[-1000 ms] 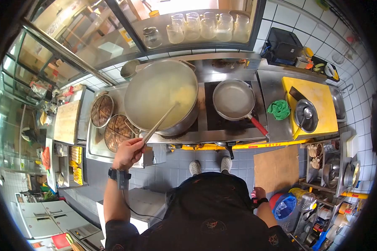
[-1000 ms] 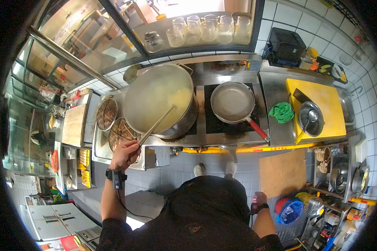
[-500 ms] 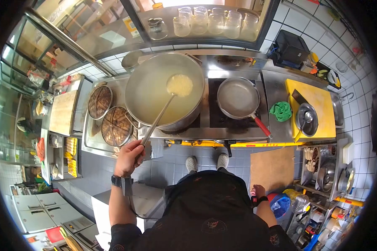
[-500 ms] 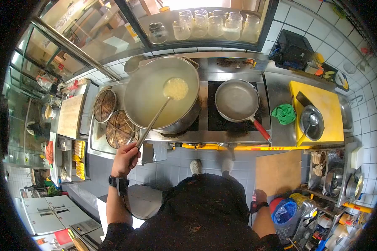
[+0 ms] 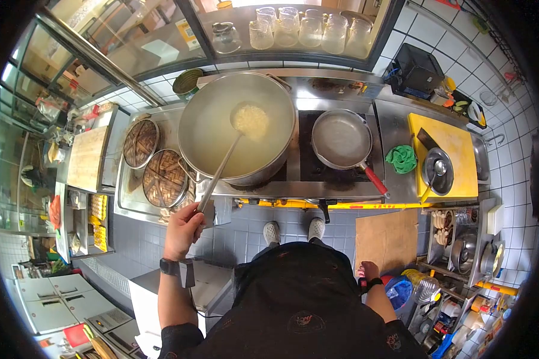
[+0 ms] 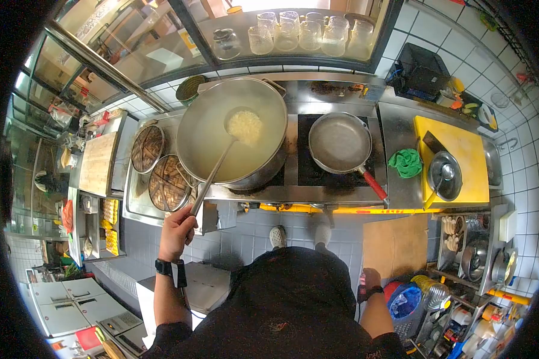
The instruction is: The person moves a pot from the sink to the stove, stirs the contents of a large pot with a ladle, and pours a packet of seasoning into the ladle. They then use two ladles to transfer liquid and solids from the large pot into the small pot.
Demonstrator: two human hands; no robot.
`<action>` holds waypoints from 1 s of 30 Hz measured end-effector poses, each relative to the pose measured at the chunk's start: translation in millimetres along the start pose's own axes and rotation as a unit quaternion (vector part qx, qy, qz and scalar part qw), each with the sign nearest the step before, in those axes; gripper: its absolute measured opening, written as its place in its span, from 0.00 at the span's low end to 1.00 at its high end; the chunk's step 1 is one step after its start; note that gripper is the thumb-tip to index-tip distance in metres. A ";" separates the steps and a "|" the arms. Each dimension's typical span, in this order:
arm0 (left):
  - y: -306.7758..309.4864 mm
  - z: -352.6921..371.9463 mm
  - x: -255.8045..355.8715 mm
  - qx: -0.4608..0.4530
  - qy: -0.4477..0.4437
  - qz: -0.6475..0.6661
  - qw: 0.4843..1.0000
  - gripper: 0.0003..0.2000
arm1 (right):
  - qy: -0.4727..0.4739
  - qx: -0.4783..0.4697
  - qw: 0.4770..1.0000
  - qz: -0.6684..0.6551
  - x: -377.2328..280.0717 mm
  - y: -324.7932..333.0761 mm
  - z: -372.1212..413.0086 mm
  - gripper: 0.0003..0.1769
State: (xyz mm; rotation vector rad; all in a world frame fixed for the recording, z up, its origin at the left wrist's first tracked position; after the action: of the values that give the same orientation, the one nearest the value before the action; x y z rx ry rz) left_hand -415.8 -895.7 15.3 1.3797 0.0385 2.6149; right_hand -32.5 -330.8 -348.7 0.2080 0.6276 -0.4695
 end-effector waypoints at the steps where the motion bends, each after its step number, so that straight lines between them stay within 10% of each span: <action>1: 0.8 0.3 -1.3 -0.001 0.000 -0.001 1.000 0.17 | 0.000 0.001 1.000 -0.001 -0.5 -2.4 1.5 0.07; 30: 26.7 -7.0 -11.9 0.168 -0.091 -0.154 0.969 0.18 | 0.036 -0.001 0.983 0.179 29.4 -6.7 0.0 0.12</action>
State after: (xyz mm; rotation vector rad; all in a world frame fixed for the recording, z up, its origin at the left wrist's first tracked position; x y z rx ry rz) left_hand -419.0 -923.6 4.5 1.5651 0.6434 2.2852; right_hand -14.8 -347.2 -366.9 0.3308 0.6456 -0.1156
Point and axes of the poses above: each hand's wrist, its own z-axis away from the middle knuckle, its own y-axis out of the back of the hand, x = y × z, the point moved 5 cm from there along -z, towards the middle knuckle, and after that the axes turned 8 degrees about y, right-handed, at the moved point
